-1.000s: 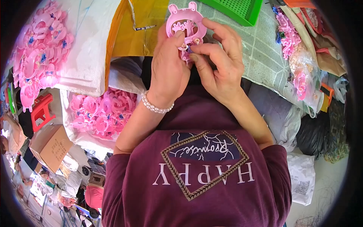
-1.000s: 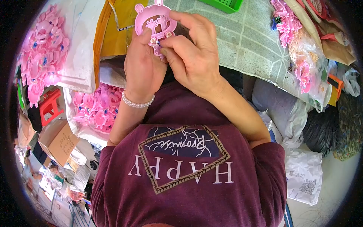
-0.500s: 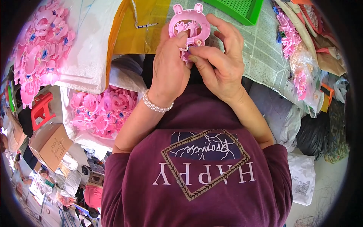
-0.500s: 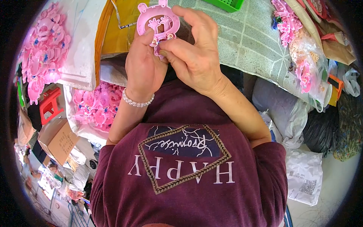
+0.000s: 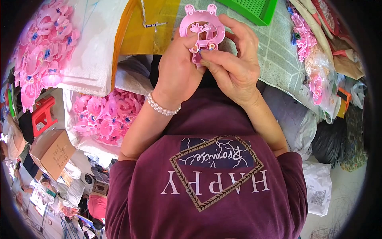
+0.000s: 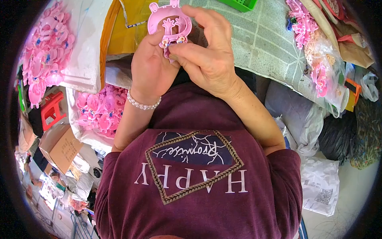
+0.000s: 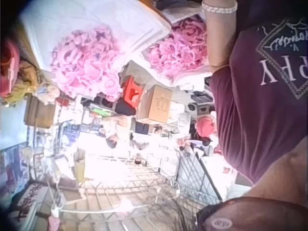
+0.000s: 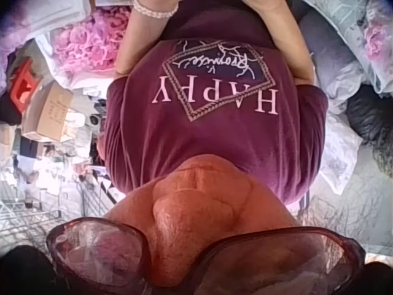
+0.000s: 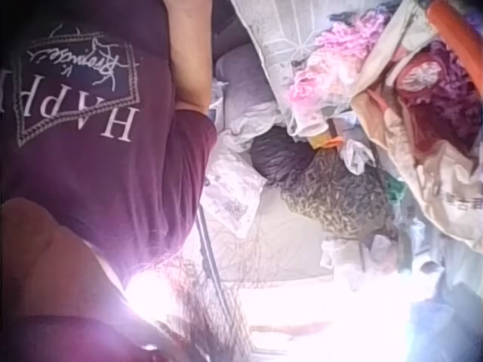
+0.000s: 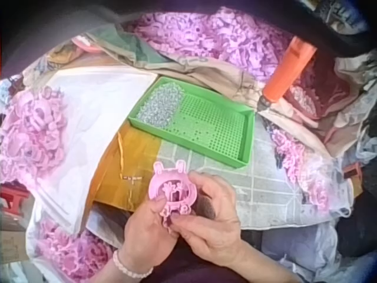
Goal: Assembling small decorative elements onto a pink plastic toy frame using a hot glue gun.
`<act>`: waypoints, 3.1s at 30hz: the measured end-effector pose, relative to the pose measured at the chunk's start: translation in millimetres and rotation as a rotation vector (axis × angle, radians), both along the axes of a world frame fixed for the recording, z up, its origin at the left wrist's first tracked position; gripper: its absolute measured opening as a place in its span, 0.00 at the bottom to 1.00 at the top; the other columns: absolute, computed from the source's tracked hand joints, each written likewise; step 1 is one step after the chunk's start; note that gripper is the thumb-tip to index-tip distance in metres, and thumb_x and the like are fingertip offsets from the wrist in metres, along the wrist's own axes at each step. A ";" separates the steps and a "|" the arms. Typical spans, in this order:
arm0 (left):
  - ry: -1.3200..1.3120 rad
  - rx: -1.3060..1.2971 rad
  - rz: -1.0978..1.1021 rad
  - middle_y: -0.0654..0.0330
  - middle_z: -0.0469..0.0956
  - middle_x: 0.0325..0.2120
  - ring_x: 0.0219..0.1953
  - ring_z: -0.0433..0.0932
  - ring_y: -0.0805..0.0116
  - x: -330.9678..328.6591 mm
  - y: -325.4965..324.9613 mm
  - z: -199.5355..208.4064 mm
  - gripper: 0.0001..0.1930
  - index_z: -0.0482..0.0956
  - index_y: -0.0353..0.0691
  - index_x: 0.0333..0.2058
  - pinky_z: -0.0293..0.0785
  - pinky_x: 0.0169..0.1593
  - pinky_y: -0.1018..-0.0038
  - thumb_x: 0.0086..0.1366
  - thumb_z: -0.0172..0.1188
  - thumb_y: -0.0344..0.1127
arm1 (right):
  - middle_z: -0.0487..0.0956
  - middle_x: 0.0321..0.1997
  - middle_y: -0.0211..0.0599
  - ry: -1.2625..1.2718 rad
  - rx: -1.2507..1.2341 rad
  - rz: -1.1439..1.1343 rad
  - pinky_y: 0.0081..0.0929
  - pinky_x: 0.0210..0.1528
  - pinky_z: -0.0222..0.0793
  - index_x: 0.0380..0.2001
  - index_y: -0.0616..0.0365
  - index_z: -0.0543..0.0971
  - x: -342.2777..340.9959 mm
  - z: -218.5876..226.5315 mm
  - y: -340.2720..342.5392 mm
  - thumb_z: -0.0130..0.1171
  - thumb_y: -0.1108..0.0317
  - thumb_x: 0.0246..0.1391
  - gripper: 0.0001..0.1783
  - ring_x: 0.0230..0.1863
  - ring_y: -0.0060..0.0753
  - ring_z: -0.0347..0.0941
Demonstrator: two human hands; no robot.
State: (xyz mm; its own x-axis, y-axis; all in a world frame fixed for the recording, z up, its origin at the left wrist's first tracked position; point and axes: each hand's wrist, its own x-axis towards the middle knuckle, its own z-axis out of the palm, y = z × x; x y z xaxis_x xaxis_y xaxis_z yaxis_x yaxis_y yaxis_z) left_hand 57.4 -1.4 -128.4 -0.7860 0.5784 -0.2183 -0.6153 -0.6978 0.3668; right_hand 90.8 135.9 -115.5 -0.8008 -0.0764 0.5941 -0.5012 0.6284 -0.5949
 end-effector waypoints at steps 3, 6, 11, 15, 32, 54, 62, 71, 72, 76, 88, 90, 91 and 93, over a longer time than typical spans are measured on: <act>0.026 0.052 0.014 0.61 0.74 0.43 0.43 0.73 0.69 -0.2 -2.3 -1.2 0.16 0.66 0.38 0.49 0.68 0.44 0.72 0.67 0.38 0.38 | 0.67 0.55 0.50 -0.013 0.022 -0.022 0.35 0.46 0.71 0.27 0.53 0.83 0.5 1.6 -2.7 0.68 0.74 0.35 0.10 0.56 0.46 0.61; 0.011 -0.292 0.129 0.59 0.74 0.41 0.40 0.73 0.67 5.0 7.0 14.5 0.16 0.67 0.37 0.49 0.69 0.42 0.72 0.67 0.37 0.37 | 0.67 0.55 0.50 0.008 -0.015 -0.045 0.33 0.46 0.71 0.26 0.55 0.82 2.1 -1.0 -4.9 0.69 0.74 0.33 0.11 0.55 0.46 0.63; 0.054 -0.257 0.068 0.59 0.75 0.35 0.30 0.75 0.70 6.2 4.8 15.4 0.14 0.64 0.39 0.47 0.66 0.28 0.78 0.65 0.39 0.34 | 0.66 0.56 0.53 -0.018 -0.092 -0.098 0.30 0.51 0.67 0.42 0.61 0.70 3.8 -5.3 -3.3 0.72 0.72 0.34 0.29 0.53 0.41 0.67; 0.049 -0.203 0.043 0.54 0.76 0.34 0.33 0.76 0.62 5.3 -0.3 7.6 0.17 0.68 0.34 0.46 0.71 0.36 0.74 0.68 0.36 0.40 | 0.63 0.59 0.53 -0.243 -0.240 -0.049 0.32 0.54 0.64 0.48 0.63 0.64 8.6 -12.1 -2.1 0.71 0.71 0.36 0.35 0.54 0.38 0.66; -0.006 -0.109 0.091 0.55 0.74 0.38 0.37 0.74 0.62 7.0 4.6 5.7 0.17 0.67 0.34 0.46 0.70 0.44 0.66 0.68 0.36 0.39 | 0.76 0.41 0.34 -0.431 -0.525 0.003 0.22 0.43 0.66 0.43 0.58 0.72 5.8 -8.4 4.5 0.69 0.69 0.38 0.26 0.39 0.25 0.70; 0.025 -0.129 0.144 0.56 0.73 0.36 0.35 0.75 0.62 8.9 4.9 11.1 0.15 0.65 0.38 0.47 0.73 0.40 0.68 0.65 0.37 0.34 | 0.64 0.57 0.57 -0.027 -0.101 -0.060 0.32 0.47 0.68 0.38 0.61 0.73 9.7 6.8 2.2 0.70 0.69 0.35 0.24 0.54 0.45 0.66; 0.106 -0.282 0.365 0.56 0.70 0.39 0.36 0.73 0.66 19.2 24.0 20.3 0.16 0.60 0.38 0.51 0.71 0.41 0.73 0.64 0.38 0.33 | 0.69 0.53 0.54 0.028 -0.056 -0.230 0.32 0.44 0.70 0.25 0.60 0.78 7.2 -3.4 -9.1 0.72 0.69 0.31 0.15 0.49 0.44 0.70; 0.554 -0.676 0.370 0.54 0.71 0.42 0.42 0.73 0.63 17.6 14.5 -0.2 0.17 0.59 0.38 0.52 0.70 0.47 0.67 0.67 0.37 0.37 | 0.73 0.50 0.52 0.063 -0.054 -0.240 0.32 0.42 0.70 0.24 0.61 0.78 6.3 -4.0 -12.8 0.71 0.73 0.30 0.13 0.47 0.44 0.72; 0.604 -0.722 0.393 0.54 0.71 0.42 0.42 0.73 0.63 16.8 15.0 -0.1 0.17 0.59 0.38 0.52 0.70 0.47 0.67 0.67 0.38 0.36 | 0.73 0.49 0.52 0.076 -0.042 -0.233 0.32 0.43 0.70 0.24 0.62 0.78 6.3 -3.8 -12.6 0.70 0.74 0.31 0.13 0.46 0.44 0.72; 0.547 -0.756 0.447 0.52 0.65 0.43 0.39 0.72 0.65 17.3 17.2 4.5 0.15 0.70 0.28 0.41 0.70 0.41 0.72 0.66 0.36 0.31 | 0.73 0.48 0.53 0.098 -0.076 -0.204 0.31 0.46 0.71 0.23 0.64 0.77 5.2 -6.0 -12.6 0.69 0.77 0.31 0.12 0.45 0.44 0.72; 0.461 -0.676 0.393 0.54 0.66 0.43 0.37 0.74 0.67 18.8 17.3 2.4 0.15 0.68 0.30 0.44 0.72 0.41 0.74 0.66 0.35 0.32 | 0.72 0.50 0.52 -0.036 -0.204 -0.157 0.30 0.46 0.71 0.23 0.63 0.76 8.6 0.8 -15.4 0.68 0.78 0.33 0.11 0.48 0.39 0.72; 0.303 -0.500 0.326 0.54 0.66 0.43 0.38 0.74 0.67 17.8 17.6 6.2 0.16 0.68 0.30 0.44 0.72 0.41 0.74 0.66 0.35 0.33 | 0.72 0.51 0.52 -0.018 -0.214 -0.143 0.29 0.46 0.71 0.24 0.63 0.75 8.5 -5.8 -15.8 0.68 0.78 0.34 0.11 0.48 0.39 0.72; 0.303 -0.500 0.324 0.54 0.66 0.43 0.38 0.74 0.67 18.0 16.0 1.3 0.16 0.68 0.30 0.44 0.72 0.41 0.74 0.66 0.35 0.33 | 0.71 0.51 0.51 0.000 -0.222 -0.128 0.29 0.45 0.72 0.24 0.63 0.75 8.4 -9.6 -16.1 0.67 0.79 0.34 0.11 0.47 0.39 0.73; 0.522 -0.694 0.226 0.57 0.73 0.39 0.40 0.74 0.66 16.4 12.0 -9.2 0.17 0.64 0.36 0.49 0.72 0.44 0.71 0.68 0.33 0.37 | 0.72 0.49 0.50 0.011 -0.247 -0.135 0.27 0.39 0.72 0.23 0.62 0.75 6.4 -14.2 -18.3 0.67 0.78 0.31 0.12 0.44 0.39 0.72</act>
State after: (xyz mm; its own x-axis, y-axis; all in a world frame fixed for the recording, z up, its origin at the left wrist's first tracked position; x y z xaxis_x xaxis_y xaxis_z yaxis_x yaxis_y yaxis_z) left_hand 73.9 10.5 -137.6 -0.9622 0.2686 -0.0442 -0.1268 -0.2987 0.9459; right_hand 97.2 117.6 -129.8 -0.7871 0.1786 0.5905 -0.4306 0.5264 -0.7331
